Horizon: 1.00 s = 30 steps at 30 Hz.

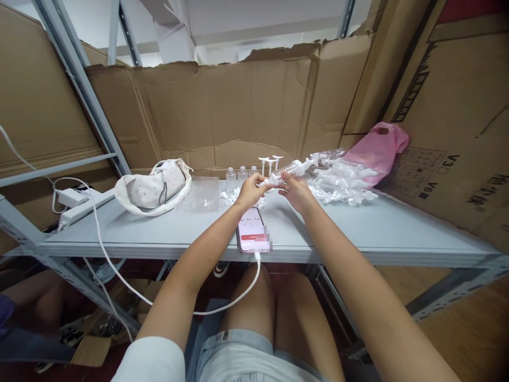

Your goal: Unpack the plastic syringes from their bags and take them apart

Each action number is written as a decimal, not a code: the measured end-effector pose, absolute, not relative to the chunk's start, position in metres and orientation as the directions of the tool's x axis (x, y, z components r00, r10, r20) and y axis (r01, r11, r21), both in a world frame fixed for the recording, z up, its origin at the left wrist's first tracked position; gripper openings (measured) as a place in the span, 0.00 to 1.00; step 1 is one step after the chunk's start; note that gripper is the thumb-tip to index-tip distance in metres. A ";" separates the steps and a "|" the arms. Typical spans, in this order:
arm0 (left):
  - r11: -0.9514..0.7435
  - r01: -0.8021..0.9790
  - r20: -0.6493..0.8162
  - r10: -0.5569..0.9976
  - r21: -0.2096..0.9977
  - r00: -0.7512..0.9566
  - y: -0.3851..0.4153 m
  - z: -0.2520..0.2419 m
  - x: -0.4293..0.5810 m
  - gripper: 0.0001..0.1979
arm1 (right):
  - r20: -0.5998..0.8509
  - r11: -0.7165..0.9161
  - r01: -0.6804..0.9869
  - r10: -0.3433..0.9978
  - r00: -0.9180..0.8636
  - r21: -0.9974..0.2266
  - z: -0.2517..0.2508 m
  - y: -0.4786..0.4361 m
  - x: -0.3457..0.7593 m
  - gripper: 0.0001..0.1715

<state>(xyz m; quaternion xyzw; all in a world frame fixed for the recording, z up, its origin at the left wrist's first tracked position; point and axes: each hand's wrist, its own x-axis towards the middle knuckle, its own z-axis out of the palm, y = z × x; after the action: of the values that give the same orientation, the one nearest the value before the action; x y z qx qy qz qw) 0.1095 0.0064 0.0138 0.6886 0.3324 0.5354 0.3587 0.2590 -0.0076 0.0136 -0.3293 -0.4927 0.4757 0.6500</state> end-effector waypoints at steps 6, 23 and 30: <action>-0.318 0.029 0.299 0.917 0.948 0.265 0.001 0.018 0.108 0.19 | 0.335 0.321 -0.307 0.942 0.007 -0.896 0.013 -0.009 0.259 0.27; -0.290 0.060 0.271 0.938 0.955 0.219 -0.004 0.020 0.108 0.24 | 0.330 0.304 -0.344 0.944 -0.017 -0.888 0.015 -0.011 0.260 0.25; -0.391 0.026 0.381 0.908 0.920 0.176 -0.002 0.019 0.109 0.17 | 0.339 0.320 -0.347 0.941 0.008 -0.881 0.015 -0.010 0.261 0.26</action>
<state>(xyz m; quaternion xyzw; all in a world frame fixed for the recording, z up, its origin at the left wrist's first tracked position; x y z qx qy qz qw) 0.1089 -0.0022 0.0190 0.6443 0.3624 0.5297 0.4159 0.2607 -0.0098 0.0150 -0.2993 -0.4958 0.5004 0.6436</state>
